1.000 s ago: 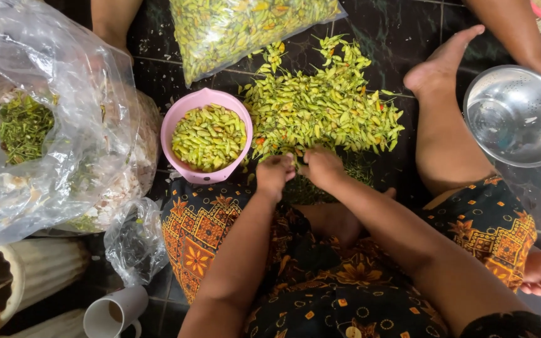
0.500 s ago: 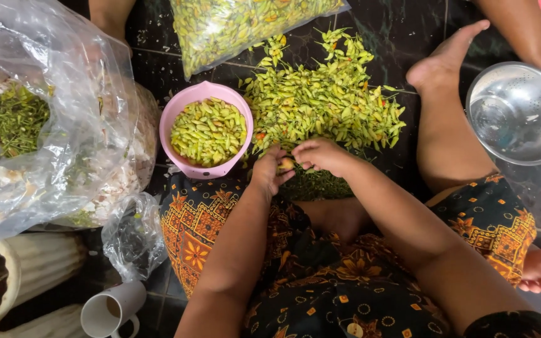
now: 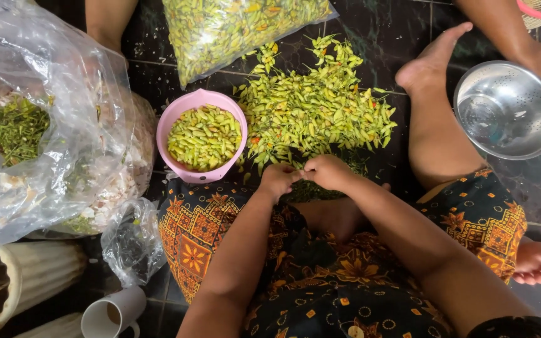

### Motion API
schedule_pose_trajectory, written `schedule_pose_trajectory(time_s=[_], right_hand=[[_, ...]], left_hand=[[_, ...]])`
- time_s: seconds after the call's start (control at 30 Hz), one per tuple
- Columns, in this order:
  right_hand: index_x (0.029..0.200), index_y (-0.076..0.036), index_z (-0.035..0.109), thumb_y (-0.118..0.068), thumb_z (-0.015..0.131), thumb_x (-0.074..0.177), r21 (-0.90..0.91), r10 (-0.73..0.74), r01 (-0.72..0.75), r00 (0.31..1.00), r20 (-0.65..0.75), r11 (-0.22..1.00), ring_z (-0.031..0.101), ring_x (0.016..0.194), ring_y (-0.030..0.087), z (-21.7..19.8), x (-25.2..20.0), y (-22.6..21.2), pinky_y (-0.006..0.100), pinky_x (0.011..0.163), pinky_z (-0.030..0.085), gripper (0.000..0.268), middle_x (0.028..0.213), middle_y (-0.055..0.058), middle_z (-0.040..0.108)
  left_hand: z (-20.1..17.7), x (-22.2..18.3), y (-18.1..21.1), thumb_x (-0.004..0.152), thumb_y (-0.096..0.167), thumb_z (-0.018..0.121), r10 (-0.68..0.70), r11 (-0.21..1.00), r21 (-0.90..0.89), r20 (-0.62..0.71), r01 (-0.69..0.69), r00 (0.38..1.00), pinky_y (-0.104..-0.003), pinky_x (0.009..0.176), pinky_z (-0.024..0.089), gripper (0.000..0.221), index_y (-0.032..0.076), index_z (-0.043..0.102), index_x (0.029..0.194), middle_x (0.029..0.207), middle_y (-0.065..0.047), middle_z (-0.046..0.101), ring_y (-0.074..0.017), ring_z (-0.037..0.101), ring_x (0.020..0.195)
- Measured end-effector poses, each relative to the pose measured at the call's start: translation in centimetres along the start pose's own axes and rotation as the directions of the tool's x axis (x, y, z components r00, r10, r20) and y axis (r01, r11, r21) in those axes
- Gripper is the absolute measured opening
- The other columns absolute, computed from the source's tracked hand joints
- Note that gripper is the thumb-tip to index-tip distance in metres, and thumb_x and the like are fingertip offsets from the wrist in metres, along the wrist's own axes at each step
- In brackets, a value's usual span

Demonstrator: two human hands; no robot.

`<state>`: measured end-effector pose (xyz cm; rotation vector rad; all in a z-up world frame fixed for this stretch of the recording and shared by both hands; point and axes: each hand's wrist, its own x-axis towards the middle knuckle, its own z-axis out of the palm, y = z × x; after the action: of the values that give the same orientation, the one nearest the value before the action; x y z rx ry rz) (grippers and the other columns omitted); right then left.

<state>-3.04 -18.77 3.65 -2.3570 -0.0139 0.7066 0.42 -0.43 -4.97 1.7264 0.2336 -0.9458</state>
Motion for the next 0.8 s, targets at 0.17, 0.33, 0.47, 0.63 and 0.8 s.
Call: schedule_pose_trajectory(time_s=[0.17,0.33,0.47,0.63,0.8], right_hand=[[0.1,-0.002,0.078,-0.025,0.067,0.099,0.251,0.003,-0.013,0.999,0.039,0.968,0.068,0.078,0.023,1.2,2.2,3.3,0.039,0.07,0.054,0.025,0.088,0.014,0.075],[0.104,0.0,0.078,-0.03,0.069,0.1,0.497,-0.062,-0.013,0.989,0.135,0.868,0.068,0.1,0.028,0.8,1.8,4.1,0.046,0.093,0.053,0.031,0.1,0.016,0.075],[0.099,0.002,0.077,-0.019,0.064,0.1,0.2,-0.172,0.148,0.979,0.108,0.969,0.068,0.094,0.031,-0.2,2.2,3.2,0.049,0.089,0.056,0.025,0.093,0.017,0.073],[0.115,-0.005,0.076,-0.008,0.063,0.098,-0.453,-0.229,0.235,0.971,0.069,0.86,0.062,0.118,0.045,0.3,2.5,3.0,0.066,0.103,0.048,0.022,0.118,0.018,0.071],[0.111,-0.009,0.073,-0.017,0.062,0.102,-0.508,-0.369,0.301,0.929,-0.037,0.807,0.063,0.098,0.031,3.7,4.6,4.1,0.051,0.087,0.055,0.016,0.116,0.014,0.063]], left_hand=[[-0.1,-0.6,0.9,0.093,0.029,0.076,0.047,0.995,-0.094,0.063,-0.041,0.997,-0.024,0.056,0.059,0.029,0.003,0.072,0.105,0.078,-0.007,0.064,-0.0122,0.061,0.067],[-1.3,-3.9,4.0,0.094,0.029,0.073,-0.021,0.966,-0.252,0.183,0.067,0.983,-0.012,0.051,0.05,0.03,0.004,0.064,0.108,0.076,0.001,0.054,-0.005,0.054,0.063],[-2.4,-5.6,6.1,0.089,0.025,0.078,-0.102,0.936,-0.289,0.327,0.203,0.939,-0.006,0.043,0.042,0.023,0.008,0.061,0.089,0.065,0.005,0.048,0.0004,0.05,0.052],[-2.3,-3.9,4.8,0.087,0.027,0.082,-0.133,0.926,-0.304,0.296,0.225,0.946,-0.01,0.048,0.053,0.026,0.008,0.065,0.089,0.066,0.002,0.056,-0.0025,0.058,0.054],[-2.7,-3.0,4.4,0.089,0.024,0.074,-0.104,0.873,-0.467,0.104,0.141,0.989,-0.03,0.083,0.064,0.03,0.008,0.07,0.114,0.097,-0.005,0.073,-0.0144,0.073,0.086]])
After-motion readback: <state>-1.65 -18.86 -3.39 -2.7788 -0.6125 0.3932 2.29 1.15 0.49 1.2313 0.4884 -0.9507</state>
